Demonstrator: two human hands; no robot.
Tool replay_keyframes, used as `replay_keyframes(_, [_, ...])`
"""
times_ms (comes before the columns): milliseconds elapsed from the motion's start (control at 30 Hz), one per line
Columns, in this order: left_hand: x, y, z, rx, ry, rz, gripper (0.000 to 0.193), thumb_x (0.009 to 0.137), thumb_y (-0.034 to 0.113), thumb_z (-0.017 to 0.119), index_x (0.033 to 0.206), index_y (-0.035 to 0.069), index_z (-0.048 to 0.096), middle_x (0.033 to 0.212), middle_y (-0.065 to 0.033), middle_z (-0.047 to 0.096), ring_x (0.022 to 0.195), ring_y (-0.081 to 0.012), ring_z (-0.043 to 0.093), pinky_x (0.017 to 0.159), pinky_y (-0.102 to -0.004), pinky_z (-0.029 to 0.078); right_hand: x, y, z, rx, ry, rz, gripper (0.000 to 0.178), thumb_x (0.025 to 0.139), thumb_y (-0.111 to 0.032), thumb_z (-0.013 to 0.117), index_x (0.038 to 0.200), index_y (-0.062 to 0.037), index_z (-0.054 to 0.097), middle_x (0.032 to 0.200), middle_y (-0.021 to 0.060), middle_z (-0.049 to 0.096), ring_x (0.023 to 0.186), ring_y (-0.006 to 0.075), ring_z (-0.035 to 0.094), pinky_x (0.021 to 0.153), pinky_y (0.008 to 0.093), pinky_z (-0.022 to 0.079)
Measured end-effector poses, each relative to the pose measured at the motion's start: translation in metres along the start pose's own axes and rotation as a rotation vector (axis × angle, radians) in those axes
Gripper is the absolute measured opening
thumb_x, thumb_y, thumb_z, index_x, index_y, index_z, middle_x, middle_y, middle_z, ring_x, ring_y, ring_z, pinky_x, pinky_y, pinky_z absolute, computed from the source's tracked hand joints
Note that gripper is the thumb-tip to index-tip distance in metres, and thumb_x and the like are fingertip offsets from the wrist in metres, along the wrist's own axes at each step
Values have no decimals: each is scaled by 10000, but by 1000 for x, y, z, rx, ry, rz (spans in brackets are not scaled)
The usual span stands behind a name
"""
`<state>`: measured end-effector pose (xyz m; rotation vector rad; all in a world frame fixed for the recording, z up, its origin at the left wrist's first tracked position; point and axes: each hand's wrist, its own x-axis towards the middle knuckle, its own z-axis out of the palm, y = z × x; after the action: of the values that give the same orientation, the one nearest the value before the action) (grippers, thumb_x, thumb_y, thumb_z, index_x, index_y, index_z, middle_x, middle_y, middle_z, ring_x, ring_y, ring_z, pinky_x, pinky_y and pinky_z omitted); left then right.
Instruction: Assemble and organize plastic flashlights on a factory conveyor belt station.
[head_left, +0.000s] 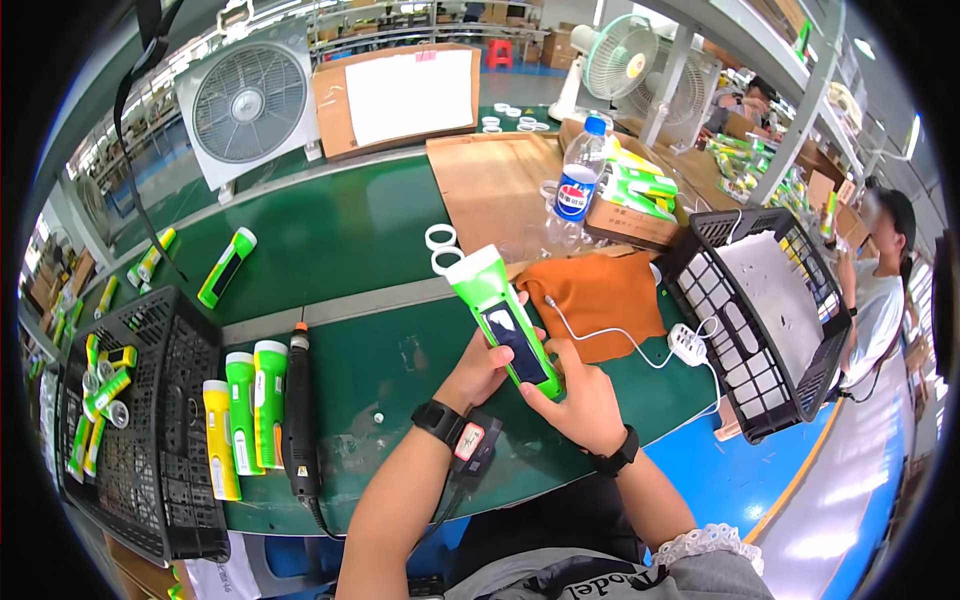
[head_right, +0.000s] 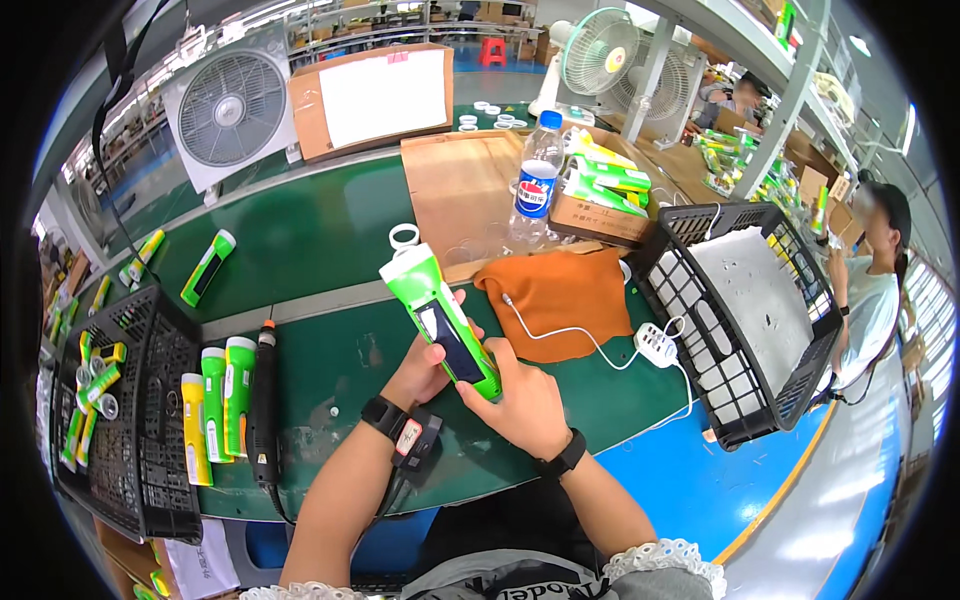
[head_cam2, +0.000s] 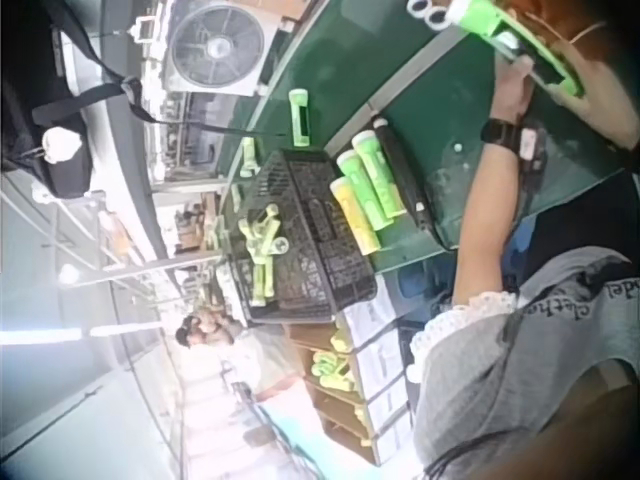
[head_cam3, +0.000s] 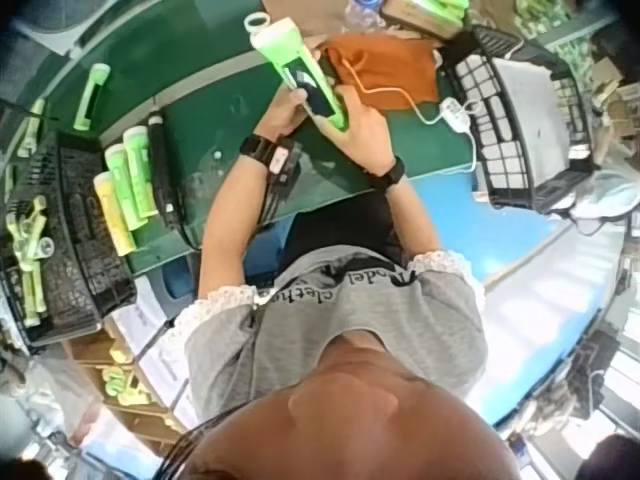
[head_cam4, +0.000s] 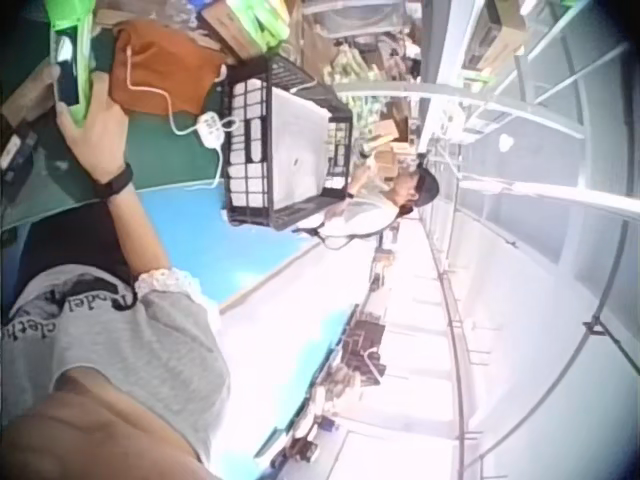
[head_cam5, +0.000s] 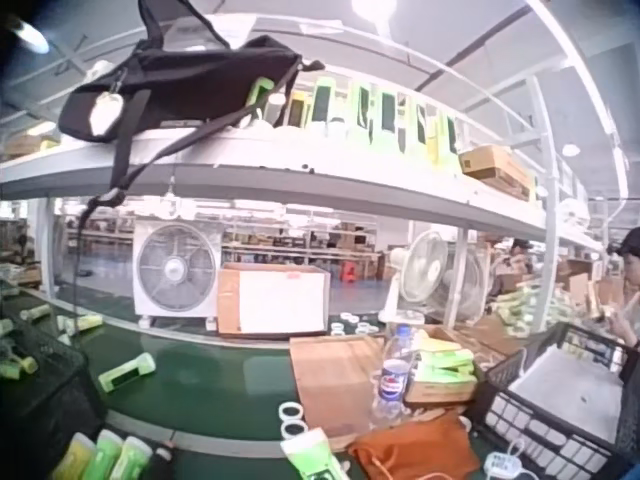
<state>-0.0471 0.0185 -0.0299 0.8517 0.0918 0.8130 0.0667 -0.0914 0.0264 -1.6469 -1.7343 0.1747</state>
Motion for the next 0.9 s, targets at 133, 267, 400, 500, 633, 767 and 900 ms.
replay_keyframes(133, [-1,2,3,-22,-52,-69,1055,551,388,809,1357,109,187,1009,-68,488,1003,-193,514,867,-372,452,0,-2,-1,-13,-59,24,446,741,-342,642,1019,-61,438,606,124,571,550,318,582,493,381,453])
replay_keyframes(267, [0,2,3,-31,-64,-78,1062,549,382,812,1358,97,186,1006,-64,491,999,-192,517,863,-374,456,0,-1,-1,-8,-72,40,454,743,-356,638,1029,-62,442,612,122,578,548,312,585,498,375,457])
replay_keyframes(400, [1,-1,2,-31,-73,-82,1038,568,388,801,1356,96,191,1054,-85,499,1042,-211,507,878,-383,449,-1,1,-1,-4,-55,33,471,726,-344,655,1036,-61,441,614,119,581,548,311,588,499,370,460])
replay_keyframes(500, [0,1,2,-28,-85,-116,1020,592,409,782,1357,98,183,1134,-125,489,1095,-237,483,910,-402,424,-1,-1,0,38,26,10,495,704,-322,673,1052,-61,436,617,120,582,554,311,593,498,369,462])
replay_keyframes(633, [-2,4,6,-12,-72,-95,1008,602,434,769,1356,101,190,1198,-158,462,1128,-256,462,940,-418,394,-2,-2,1,16,11,26,528,690,-299,682,1075,-55,416,624,124,582,559,310,595,496,368,465])
replay_keyframes(767, [-2,1,2,-30,-102,-119,1000,607,442,764,1363,119,194,1228,-164,446,1140,-258,452,963,-423,368,-4,-3,2,-10,29,4,539,690,-295,680,1080,-47,402,629,125,585,558,309,596,492,364,467])
replay_keyframes(900, [-2,-1,-3,-166,-161,-120,923,671,295,745,1356,90,160,1342,-43,317,1222,-293,365,966,-451,374,-5,-4,3,-23,27,7,534,688,-286,683,1072,-43,403,637,126,588,564,306,599,491,362,468])
